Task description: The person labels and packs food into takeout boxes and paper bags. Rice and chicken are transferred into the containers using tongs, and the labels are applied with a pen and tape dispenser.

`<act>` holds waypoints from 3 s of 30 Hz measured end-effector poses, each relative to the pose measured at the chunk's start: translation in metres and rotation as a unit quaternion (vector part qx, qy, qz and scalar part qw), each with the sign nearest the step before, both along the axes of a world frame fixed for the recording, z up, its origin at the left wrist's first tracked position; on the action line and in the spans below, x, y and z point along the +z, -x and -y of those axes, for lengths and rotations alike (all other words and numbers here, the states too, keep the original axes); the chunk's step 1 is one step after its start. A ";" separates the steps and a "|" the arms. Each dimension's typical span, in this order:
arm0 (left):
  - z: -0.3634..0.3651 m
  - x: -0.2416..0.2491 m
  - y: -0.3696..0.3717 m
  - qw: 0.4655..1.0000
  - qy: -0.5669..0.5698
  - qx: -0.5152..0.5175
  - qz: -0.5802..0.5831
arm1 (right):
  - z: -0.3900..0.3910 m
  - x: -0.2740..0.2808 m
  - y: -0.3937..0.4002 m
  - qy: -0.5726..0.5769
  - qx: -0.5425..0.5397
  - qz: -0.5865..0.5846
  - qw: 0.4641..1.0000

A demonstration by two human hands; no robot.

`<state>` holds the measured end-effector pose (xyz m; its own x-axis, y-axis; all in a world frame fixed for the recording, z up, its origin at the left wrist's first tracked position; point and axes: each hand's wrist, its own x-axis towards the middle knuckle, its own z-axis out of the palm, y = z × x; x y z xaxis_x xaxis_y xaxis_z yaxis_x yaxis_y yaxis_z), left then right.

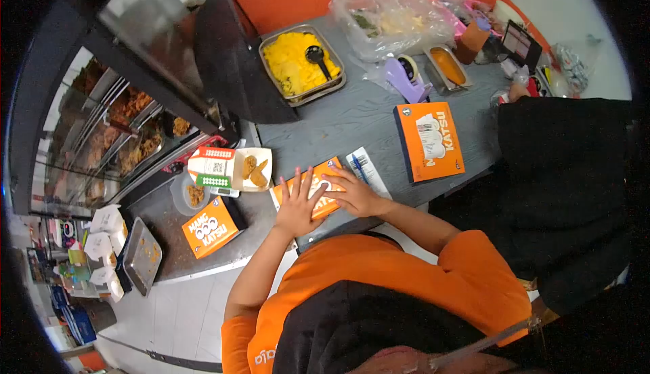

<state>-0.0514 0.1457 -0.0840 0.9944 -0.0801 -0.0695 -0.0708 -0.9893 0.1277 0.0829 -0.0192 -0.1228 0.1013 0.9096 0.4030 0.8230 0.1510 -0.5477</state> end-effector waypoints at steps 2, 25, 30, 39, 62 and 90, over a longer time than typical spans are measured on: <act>0.001 -0.005 -0.006 1.000 0.013 0.020 0.017 | 0.003 0.005 -0.006 -0.001 -0.036 -0.013 0.999; 0.052 -0.005 -0.045 0.942 0.008 0.323 0.092 | 0.020 -0.009 -0.269 0.051 -0.456 -0.483 0.746; 0.053 -0.008 -0.052 0.932 0.006 0.349 0.098 | 0.026 -0.008 -0.250 -0.152 -0.421 -0.602 0.661; 0.044 -0.011 -0.051 0.930 0.022 0.360 0.071 | 0.038 -0.018 -0.241 -0.003 -0.639 -0.216 0.738; 0.042 -0.008 -0.032 0.873 0.279 0.372 0.150 | 0.006 -0.014 -0.082 -0.119 -0.341 -0.004 0.932; 0.015 0.002 0.102 0.818 0.225 0.307 0.430 | -0.266 -0.058 -0.139 -0.076 -0.243 -0.219 0.942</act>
<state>-0.1534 0.1305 -0.0816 0.5215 0.6286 0.5769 0.1676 -0.7384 0.6532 0.2222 0.2469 -0.1807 0.6775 0.6477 0.3487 0.5160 -0.0806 -0.8528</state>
